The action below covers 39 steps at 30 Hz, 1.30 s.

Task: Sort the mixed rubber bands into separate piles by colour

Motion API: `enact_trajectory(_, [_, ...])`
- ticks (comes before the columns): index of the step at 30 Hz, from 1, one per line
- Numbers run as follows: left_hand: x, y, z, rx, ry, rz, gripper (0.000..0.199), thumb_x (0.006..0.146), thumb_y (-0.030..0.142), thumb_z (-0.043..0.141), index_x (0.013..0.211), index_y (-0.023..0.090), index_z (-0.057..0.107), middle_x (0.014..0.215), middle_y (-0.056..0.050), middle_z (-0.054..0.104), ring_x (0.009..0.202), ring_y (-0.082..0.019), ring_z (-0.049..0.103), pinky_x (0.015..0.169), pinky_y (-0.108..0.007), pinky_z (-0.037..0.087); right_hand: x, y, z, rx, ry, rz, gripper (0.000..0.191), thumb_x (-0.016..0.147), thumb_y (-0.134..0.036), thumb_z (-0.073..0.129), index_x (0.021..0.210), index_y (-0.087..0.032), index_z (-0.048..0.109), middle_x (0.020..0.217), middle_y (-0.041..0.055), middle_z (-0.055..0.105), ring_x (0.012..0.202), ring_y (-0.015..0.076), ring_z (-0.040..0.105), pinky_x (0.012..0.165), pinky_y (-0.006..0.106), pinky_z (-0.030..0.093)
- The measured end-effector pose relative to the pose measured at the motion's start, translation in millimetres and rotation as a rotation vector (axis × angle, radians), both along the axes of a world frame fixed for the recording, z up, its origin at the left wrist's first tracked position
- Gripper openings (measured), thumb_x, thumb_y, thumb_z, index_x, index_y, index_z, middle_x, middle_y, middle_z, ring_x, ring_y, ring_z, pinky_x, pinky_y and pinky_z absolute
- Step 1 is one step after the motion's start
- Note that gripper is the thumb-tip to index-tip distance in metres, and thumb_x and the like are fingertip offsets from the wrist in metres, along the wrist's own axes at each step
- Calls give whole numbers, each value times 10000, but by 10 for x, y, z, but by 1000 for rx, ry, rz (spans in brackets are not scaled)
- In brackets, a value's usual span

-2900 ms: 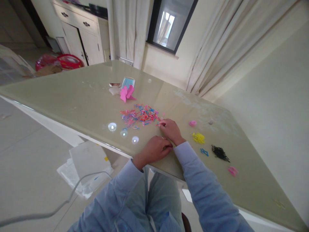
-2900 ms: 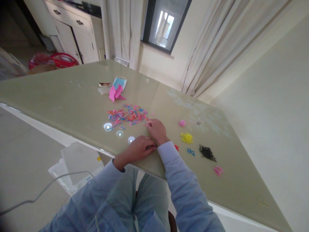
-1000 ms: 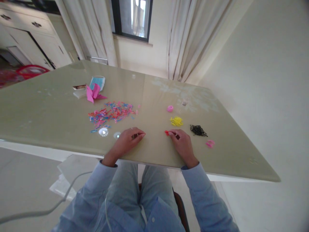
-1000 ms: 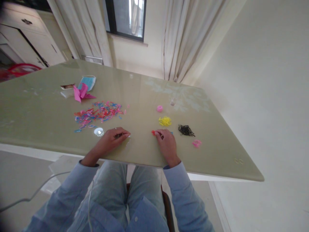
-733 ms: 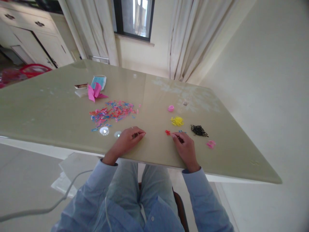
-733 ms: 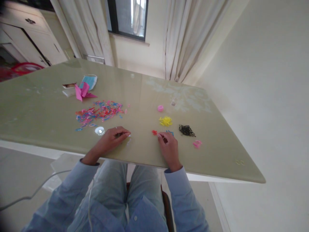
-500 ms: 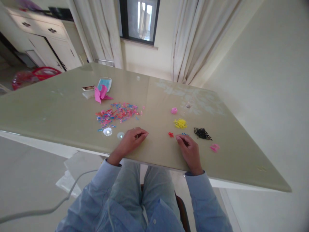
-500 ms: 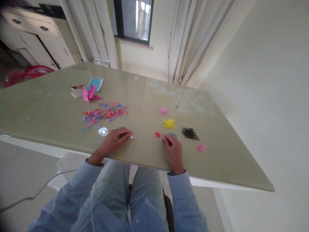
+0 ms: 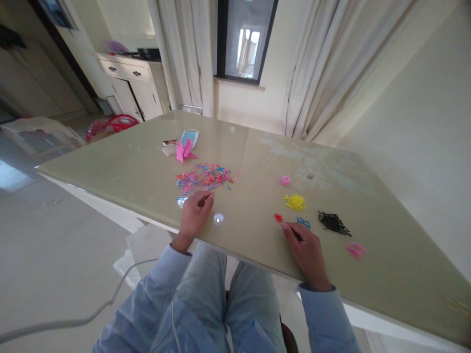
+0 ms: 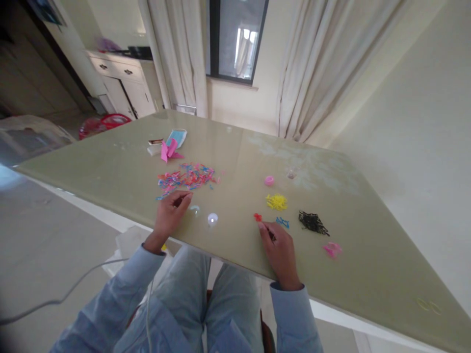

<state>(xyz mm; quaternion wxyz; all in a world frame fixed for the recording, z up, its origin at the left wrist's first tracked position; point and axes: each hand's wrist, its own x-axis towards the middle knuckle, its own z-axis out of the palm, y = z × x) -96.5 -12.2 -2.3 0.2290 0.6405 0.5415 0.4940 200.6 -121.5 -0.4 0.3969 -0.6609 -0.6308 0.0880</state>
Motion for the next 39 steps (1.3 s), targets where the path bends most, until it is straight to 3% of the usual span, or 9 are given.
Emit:
enact_trajectory(3, [-264, 141, 40, 37, 195, 116, 274, 833, 318, 554, 949, 164, 749, 820, -42, 694, 603, -142, 543, 656, -285, 478, 1, 2, 3, -3, -9, 14, 431, 938, -538, 492, 834, -186, 717, 802, 77, 735, 741, 213, 661, 688, 315, 487])
enact_trajectory(7, [-618, 341, 115, 67, 536, 237, 311, 834, 258, 535, 1024, 171, 764, 981, -121, 676, 866, -235, 615, 850, -370, 494, 4, 3, -1, -8, -22, 21, 448, 938, -548, 480, 838, -182, 718, 791, 79, 733, 715, 213, 659, 676, 317, 484])
enact_trajectory(13, [-821, 509, 140, -30, 806, 187, 293, 885, 253, 506, 998, 217, 774, 1061, -135, 678, 1034, -279, 591, 924, -420, 469, 14, 2, -20, -12, -40, 24, 444, 936, -547, 481, 847, -184, 720, 801, 82, 734, 723, 215, 660, 689, 324, 489])
enact_trajectory(19, [-813, 603, 125, -56, 879, 117, 291, 903, 237, 496, 1003, 230, 769, 1083, -130, 678, 1049, -270, 589, 914, -402, 466, 27, -3, -22, -22, -69, 25, 427, 945, -524, 476, 865, -187, 726, 813, 76, 737, 725, 208, 661, 690, 316, 489])
enact_trajectory(29, [-889, 601, 133, 30, 855, 98, 300, 905, 207, 460, 963, 169, 751, 1033, -126, 695, 999, -264, 594, 936, -394, 459, 27, -6, -17, -46, -78, 20, 431, 936, -535, 490, 857, -184, 726, 803, 68, 734, 697, 200, 651, 662, 311, 487])
enact_trajectory(39, [-873, 635, 97, -8, 834, 75, 291, 912, 282, 489, 945, 213, 770, 1075, -121, 682, 1026, -273, 576, 922, -395, 456, 24, -4, -18, -50, -75, 12, 431, 932, -549, 489, 862, -193, 722, 825, 79, 743, 721, 215, 661, 695, 340, 508])
